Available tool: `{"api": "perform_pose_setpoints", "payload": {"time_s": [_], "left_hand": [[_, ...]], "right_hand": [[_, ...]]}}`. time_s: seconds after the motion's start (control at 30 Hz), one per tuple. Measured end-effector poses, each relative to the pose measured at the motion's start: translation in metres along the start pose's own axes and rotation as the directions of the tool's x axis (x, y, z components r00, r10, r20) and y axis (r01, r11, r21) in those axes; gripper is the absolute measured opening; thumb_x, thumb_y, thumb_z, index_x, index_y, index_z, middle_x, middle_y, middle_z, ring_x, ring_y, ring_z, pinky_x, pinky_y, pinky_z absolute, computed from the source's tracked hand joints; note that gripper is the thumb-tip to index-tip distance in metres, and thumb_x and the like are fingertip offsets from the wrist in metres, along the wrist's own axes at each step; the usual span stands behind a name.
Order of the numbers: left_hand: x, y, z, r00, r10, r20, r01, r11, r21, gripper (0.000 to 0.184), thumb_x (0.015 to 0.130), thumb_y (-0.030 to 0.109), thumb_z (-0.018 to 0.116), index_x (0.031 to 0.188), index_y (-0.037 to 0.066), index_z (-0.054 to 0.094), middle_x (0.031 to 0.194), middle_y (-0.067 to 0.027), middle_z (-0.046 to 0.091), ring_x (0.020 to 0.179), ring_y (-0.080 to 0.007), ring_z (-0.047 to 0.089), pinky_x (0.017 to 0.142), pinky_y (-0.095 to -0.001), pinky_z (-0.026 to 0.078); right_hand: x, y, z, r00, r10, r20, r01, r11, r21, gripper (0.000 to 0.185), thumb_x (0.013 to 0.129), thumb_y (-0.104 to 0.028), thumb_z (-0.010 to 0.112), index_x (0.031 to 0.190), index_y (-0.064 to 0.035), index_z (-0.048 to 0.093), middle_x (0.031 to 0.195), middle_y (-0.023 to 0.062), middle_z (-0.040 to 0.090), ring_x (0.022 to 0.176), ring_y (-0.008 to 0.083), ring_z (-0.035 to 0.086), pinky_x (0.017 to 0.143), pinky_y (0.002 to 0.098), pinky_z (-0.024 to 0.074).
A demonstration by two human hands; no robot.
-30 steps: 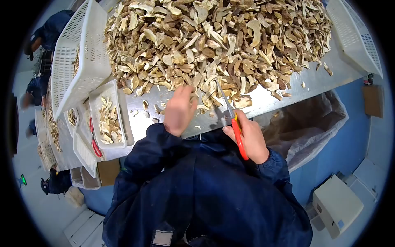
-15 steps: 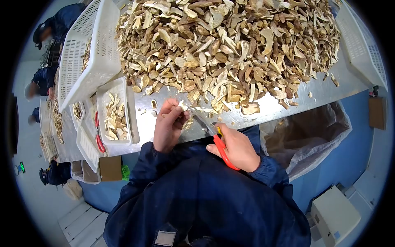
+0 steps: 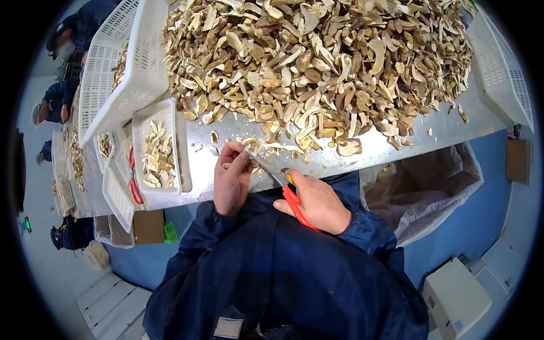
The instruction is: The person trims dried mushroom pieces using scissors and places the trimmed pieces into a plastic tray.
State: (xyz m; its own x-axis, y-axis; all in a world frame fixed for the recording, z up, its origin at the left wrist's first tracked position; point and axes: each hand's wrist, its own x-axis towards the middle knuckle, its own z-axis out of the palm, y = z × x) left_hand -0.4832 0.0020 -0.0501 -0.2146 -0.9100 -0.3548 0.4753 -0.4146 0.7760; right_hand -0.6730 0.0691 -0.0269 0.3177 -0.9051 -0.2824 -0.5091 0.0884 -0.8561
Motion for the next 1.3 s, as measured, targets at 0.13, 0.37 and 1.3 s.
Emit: {"api": "perform_pose_setpoints", "payload": {"time_s": [0.13,0.37,1.3], "left_hand": [[-0.003,0.001,0.002,0.999,-0.007,-0.032,0.006,1.0,-0.01,0.008,0.093,0.005,0.055,0.1,0.006,0.05,0.093,-0.0032,0.057,0.082,-0.0122,0.056,0.076,-0.0276,0.047],[0.003,0.0,-0.02,0.99,-0.139,0.003,0.138,0.984,-0.109,0.005,0.094,0.008,0.052,0.1,0.008,0.051,0.091,-0.0018,0.056,0.081,-0.0119,0.055,0.077,-0.0263,0.047],[0.053,0.031,-0.041,0.932,-0.33,0.153,0.351,0.926,-0.141,0.024,0.089,0.018,0.059,0.109,0.005,0.056,0.106,-0.0064,0.058,0.086,-0.0147,0.057,0.068,-0.0285,0.049]], "right_hand": [[0.003,-0.003,0.001,1.0,-0.004,0.0,0.004,1.0,-0.012,0.059,0.085,-0.044,0.066,0.109,0.0036,0.043,0.078,0.0249,0.06,0.077,0.0434,0.059,0.066,0.0481,0.0452],[0.007,0.005,0.018,0.998,0.061,0.02,-0.06,0.997,-0.04,0.051,0.087,-0.045,0.063,0.097,0.0027,0.048,0.067,0.0248,0.059,0.064,0.0446,0.059,0.059,0.0489,0.0456],[-0.017,0.026,-0.02,0.959,0.189,-0.213,-0.157,0.975,0.16,0.049,0.086,-0.033,0.067,0.112,0.005,0.05,0.074,0.0228,0.06,0.072,0.0415,0.062,0.063,0.0426,0.0462]]}}
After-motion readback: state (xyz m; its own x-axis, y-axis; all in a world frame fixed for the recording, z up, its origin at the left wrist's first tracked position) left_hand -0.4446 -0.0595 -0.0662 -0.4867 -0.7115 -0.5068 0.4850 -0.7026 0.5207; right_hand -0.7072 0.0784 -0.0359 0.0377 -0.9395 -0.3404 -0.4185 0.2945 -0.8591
